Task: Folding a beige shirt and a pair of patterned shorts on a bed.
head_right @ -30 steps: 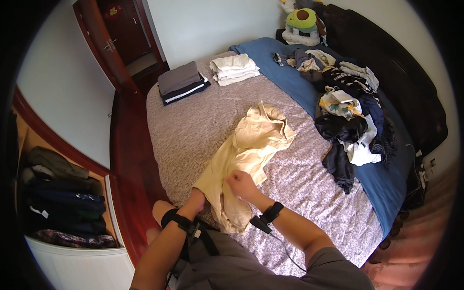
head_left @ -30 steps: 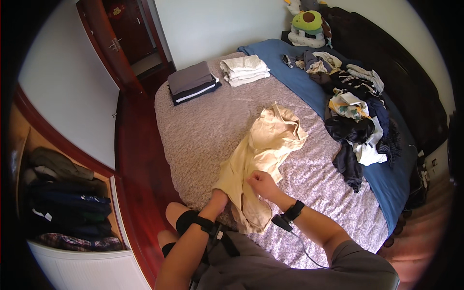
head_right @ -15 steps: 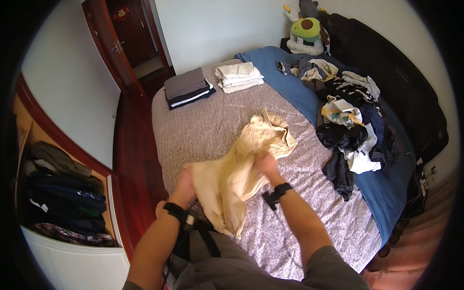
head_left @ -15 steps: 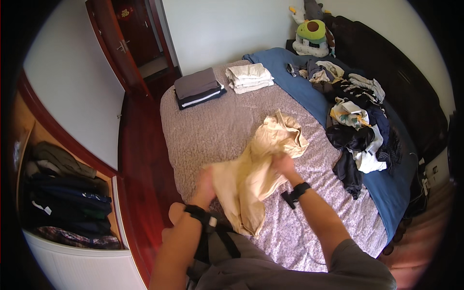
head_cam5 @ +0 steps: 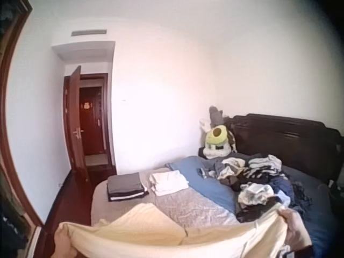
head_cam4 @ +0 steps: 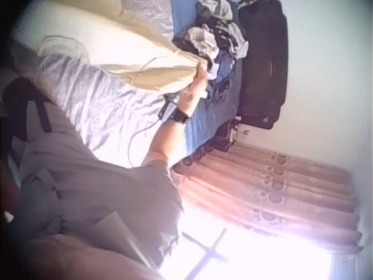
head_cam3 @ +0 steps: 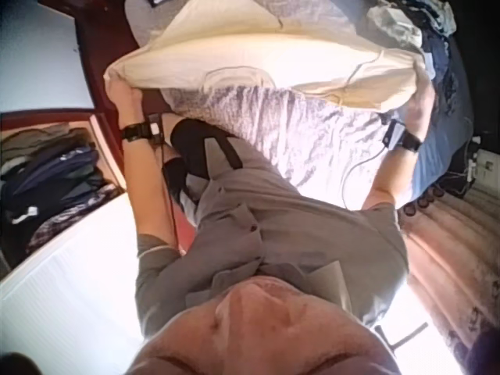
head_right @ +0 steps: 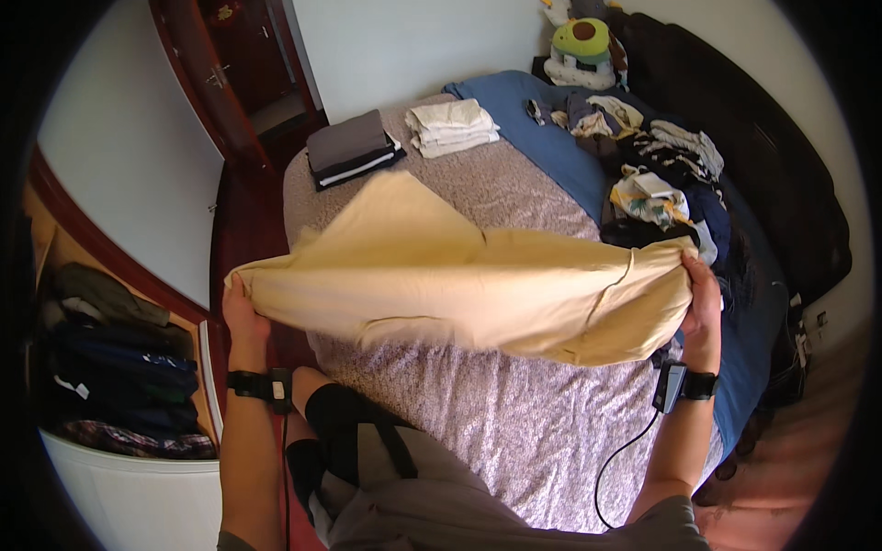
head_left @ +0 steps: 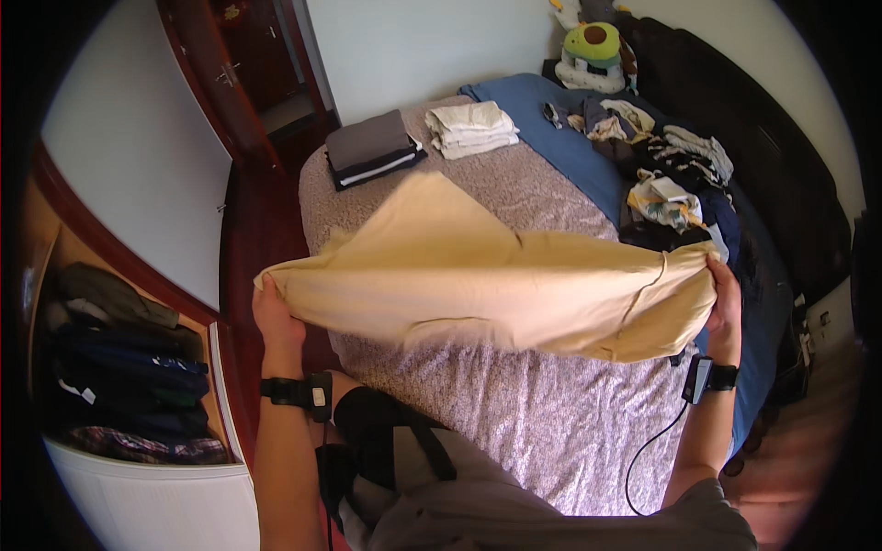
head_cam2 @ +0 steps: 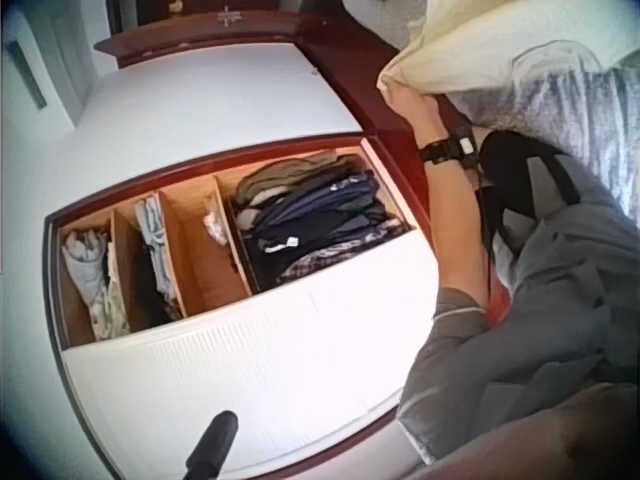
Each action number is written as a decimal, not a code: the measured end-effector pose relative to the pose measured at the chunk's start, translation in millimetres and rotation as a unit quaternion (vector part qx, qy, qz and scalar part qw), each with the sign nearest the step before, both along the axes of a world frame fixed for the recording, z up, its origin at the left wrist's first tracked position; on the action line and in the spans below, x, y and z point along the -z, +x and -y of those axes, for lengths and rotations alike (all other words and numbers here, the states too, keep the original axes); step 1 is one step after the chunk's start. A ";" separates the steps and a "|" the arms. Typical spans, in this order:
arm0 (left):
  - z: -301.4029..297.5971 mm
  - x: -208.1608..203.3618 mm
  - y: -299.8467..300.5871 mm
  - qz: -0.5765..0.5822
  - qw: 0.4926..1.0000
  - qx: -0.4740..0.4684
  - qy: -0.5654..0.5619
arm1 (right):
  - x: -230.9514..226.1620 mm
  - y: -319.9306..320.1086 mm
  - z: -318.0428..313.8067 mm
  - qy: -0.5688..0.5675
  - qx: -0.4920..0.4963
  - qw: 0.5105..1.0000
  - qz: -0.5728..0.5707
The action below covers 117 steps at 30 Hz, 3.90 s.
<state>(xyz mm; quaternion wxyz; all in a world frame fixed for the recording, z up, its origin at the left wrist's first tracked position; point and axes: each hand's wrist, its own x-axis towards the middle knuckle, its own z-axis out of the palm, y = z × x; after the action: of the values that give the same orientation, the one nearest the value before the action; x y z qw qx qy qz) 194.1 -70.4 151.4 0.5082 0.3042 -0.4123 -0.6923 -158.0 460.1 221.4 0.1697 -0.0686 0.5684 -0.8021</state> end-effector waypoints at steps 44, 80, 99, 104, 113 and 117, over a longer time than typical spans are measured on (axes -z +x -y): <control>-165.7 23.6 25.8 0.479 0.712 0.340 -0.384 | 62.8 185.4 117.7 0.533 -0.460 0.672 -0.231; -20.0 -381.0 -187.7 0.309 0.702 -0.153 -0.623 | -351.4 -53.2 270.1 0.263 0.018 0.795 -0.547; -139.3 41.3 63.4 0.429 0.780 0.349 -0.293 | 147.7 99.3 144.4 0.664 -0.505 0.488 -0.257; -189.8 174.0 386.0 0.404 0.854 -0.140 0.296 | 207.4 118.1 125.7 0.647 -0.507 0.495 -0.284; -221.7 186.2 423.8 0.402 0.836 -0.146 0.343 | 224.3 102.8 140.7 0.686 -0.531 0.454 -0.205; -243.5 202.3 432.2 0.389 0.836 -0.139 0.362 | 220.9 102.5 147.7 0.686 -0.530 0.447 -0.220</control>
<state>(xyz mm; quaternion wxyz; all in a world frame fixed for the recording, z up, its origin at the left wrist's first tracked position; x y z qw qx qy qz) 626.3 173.1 -50.9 0.2506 0.7644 -0.2495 -0.5391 -55.6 312.4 0.5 0.4229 -0.3926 0.8053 0.1358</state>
